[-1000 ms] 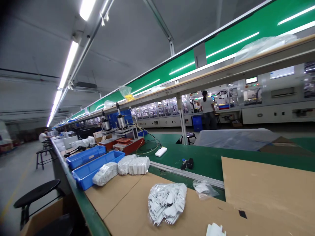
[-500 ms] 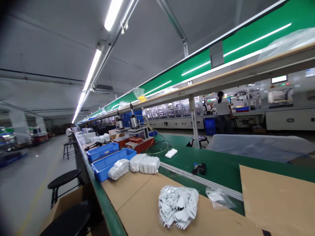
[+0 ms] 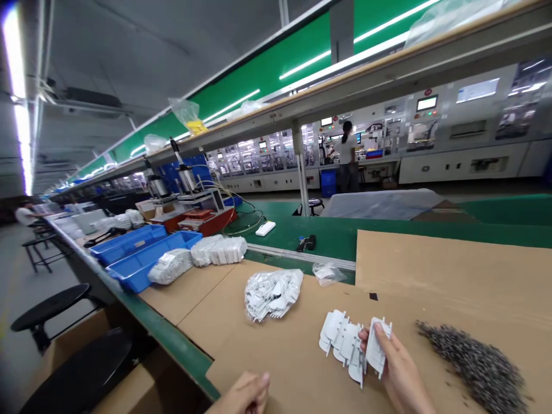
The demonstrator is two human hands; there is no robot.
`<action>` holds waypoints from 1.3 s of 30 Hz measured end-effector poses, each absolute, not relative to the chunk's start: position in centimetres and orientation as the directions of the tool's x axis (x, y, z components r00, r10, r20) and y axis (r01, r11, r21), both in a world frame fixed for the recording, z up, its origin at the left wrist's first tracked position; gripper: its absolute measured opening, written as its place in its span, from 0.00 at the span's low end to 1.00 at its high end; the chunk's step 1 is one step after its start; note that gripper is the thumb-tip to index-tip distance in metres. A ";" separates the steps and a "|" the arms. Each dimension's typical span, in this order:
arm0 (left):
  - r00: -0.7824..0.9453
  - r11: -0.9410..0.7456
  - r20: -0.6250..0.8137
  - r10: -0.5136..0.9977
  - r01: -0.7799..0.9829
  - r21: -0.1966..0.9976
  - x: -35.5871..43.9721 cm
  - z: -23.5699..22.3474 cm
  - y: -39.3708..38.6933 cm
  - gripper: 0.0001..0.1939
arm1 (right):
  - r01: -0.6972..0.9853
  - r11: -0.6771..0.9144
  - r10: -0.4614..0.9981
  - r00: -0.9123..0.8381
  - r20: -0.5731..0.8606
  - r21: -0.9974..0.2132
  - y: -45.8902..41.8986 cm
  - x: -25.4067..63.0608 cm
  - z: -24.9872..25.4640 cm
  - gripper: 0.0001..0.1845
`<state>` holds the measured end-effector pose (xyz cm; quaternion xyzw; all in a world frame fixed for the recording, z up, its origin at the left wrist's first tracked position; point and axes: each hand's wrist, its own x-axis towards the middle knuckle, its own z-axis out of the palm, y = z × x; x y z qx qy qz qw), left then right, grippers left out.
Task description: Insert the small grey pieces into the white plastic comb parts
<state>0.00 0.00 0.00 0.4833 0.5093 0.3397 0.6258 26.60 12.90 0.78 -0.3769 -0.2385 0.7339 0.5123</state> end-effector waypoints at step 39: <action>0.174 0.296 -0.242 0.955 -0.651 0.699 1.7 5.3 2.8 0.21 | -0.537 -0.306 0.935 -0.326 -0.141 -0.786 11.5 26.6 2.5 0.15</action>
